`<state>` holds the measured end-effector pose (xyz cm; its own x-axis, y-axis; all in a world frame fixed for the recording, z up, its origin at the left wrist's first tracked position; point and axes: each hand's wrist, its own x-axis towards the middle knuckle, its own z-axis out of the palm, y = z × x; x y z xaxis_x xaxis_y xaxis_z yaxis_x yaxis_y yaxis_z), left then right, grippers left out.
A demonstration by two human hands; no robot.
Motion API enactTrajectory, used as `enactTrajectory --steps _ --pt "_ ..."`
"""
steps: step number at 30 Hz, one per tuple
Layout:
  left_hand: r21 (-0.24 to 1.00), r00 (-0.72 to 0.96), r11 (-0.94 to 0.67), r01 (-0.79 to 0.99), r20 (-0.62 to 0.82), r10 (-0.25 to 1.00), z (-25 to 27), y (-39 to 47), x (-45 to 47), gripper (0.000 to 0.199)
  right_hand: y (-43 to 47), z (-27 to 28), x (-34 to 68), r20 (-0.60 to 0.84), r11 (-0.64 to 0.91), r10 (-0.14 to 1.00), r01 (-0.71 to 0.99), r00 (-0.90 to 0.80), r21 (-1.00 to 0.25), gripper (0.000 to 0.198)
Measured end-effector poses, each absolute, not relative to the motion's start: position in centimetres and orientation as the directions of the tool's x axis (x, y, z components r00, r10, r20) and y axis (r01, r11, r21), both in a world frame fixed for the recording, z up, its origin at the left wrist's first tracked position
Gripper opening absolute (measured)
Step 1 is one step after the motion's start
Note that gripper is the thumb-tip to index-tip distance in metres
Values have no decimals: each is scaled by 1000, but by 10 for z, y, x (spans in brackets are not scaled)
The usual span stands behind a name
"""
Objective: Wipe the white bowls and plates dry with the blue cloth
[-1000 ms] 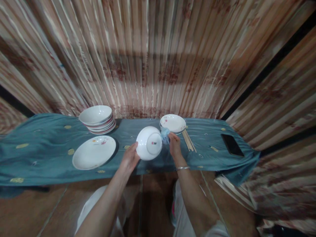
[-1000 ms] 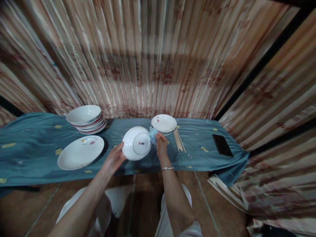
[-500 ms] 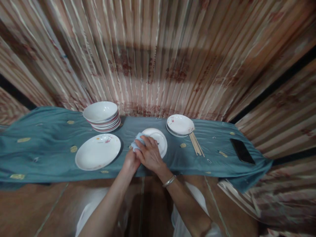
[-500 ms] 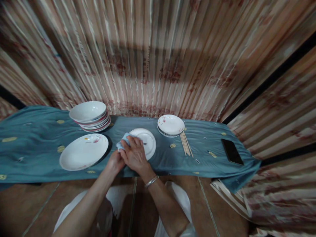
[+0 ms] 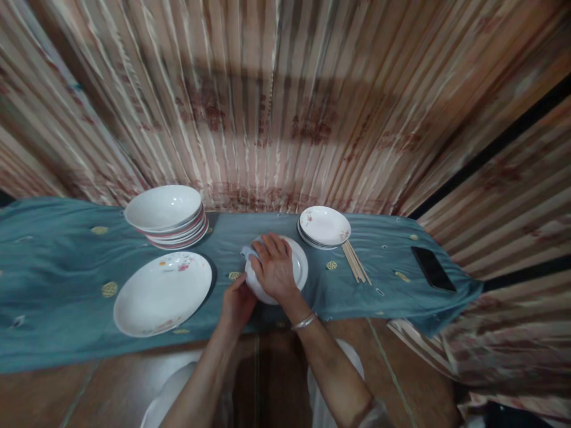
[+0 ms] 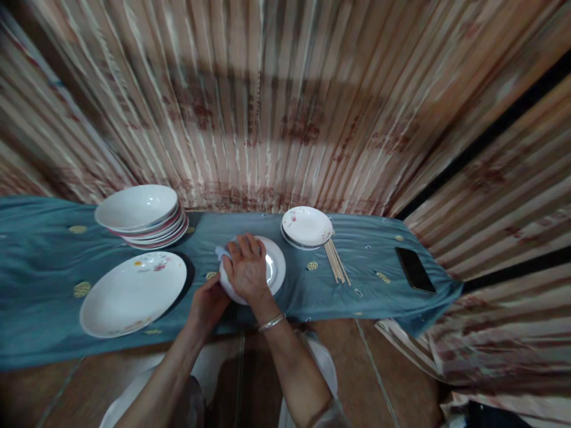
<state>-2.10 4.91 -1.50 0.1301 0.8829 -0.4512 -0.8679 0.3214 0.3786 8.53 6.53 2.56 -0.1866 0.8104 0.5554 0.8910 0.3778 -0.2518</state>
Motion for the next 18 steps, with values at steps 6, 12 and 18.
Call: enactTrajectory --steps 6,12,18 --pt "260 209 342 -903 -430 878 -25 50 -26 50 79 23 102 545 281 837 895 -51 -348 32" --pt "191 255 375 -907 -460 851 -31 49 -30 48 88 2 120 499 254 866 856 6 -451 31" --pt "269 155 364 -892 -575 804 -33 52 -33 35 91 -32 139 484 283 875 801 9 -527 38"
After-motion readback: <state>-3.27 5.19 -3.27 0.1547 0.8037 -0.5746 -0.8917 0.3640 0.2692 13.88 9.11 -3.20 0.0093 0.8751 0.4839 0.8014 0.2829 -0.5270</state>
